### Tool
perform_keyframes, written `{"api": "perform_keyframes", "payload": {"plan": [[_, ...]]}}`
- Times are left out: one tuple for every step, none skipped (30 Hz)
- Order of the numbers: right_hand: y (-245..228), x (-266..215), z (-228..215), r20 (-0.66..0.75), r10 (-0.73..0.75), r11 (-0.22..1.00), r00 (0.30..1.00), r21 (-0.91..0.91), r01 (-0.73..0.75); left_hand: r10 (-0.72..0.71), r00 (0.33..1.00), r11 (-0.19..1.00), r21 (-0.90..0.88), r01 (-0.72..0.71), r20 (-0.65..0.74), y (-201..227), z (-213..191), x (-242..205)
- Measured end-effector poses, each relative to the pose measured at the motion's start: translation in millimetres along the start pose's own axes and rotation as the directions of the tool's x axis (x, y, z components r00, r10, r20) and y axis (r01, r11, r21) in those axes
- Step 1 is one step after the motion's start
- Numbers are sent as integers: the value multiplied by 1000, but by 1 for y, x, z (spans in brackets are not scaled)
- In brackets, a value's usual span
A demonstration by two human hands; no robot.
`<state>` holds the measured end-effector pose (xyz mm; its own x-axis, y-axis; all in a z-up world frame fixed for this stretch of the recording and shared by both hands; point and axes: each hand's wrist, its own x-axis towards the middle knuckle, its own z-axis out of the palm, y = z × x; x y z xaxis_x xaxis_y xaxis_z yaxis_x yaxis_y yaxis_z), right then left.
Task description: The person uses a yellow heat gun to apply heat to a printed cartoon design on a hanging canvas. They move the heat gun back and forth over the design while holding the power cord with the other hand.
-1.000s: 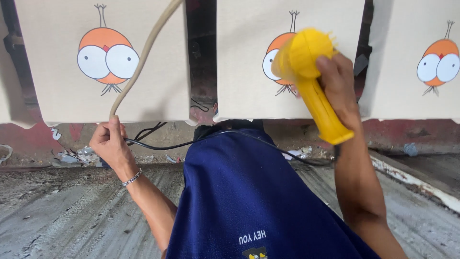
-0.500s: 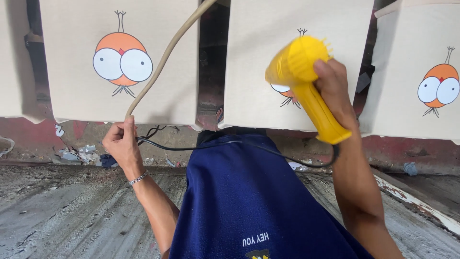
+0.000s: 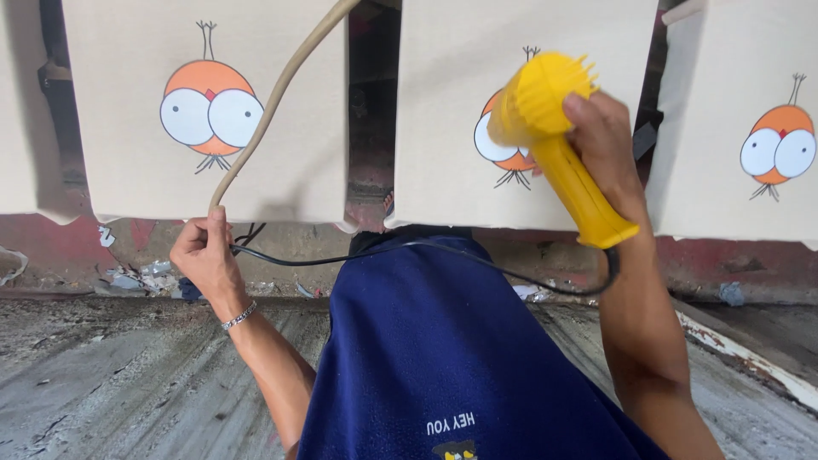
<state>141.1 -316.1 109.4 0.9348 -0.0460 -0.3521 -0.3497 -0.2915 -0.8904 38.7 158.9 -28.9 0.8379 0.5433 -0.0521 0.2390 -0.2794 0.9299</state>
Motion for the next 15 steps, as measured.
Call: {"api": "perform_keyframes", "payload": {"plan": [[1,4,4,1,-2,1000,1000,0,2,1,1000,1000,0,-1,-2,1,3,1],[2,8,8,-1,14,996,1000,92,-14,-24,1000,1000,-15,24,-1,1,6,2],[5,9,11,-5,39,982,999,184,-37,-54,998,998,-26,55,8,0,8,1],[-1,9,15,-6,45,982,999,186,-43,-57,998,998,-22,58,13,0,10,-1],[-8,11,19,-35,40,980,999,194,-33,-53,998,998,-16,54,33,0,12,0],[-16,14,23,-64,36,979,997,202,-22,-49,997,999,-10,50,53,0,14,1],[-17,8,15,-67,38,979,997,200,-24,-50,997,999,-11,51,57,2,16,0],[-19,1,8,-51,40,992,998,120,-33,-60,996,998,-3,61,60,4,17,-1],[-23,-1,1,-27,33,999,999,35,-32,-68,996,998,1,68,51,6,20,-1],[-20,3,-1,-23,25,999,999,31,-24,-67,997,998,-5,68,43,0,24,1],[-15,4,-1,5,42,995,999,86,-43,-65,996,998,-17,66,62,-5,26,2],[-9,5,-2,33,58,988,998,141,-62,-62,995,997,-30,64,81,-11,27,3],[-8,9,2,32,63,987,997,143,-67,-64,994,997,-26,67,84,-8,30,1],[-6,13,5,-5,37,981,999,190,-35,-74,994,997,-19,76,86,-5,34,0],[-5,19,8,-41,12,972,999,235,-2,-85,993,996,-12,87,85,-2,37,-1]]}}
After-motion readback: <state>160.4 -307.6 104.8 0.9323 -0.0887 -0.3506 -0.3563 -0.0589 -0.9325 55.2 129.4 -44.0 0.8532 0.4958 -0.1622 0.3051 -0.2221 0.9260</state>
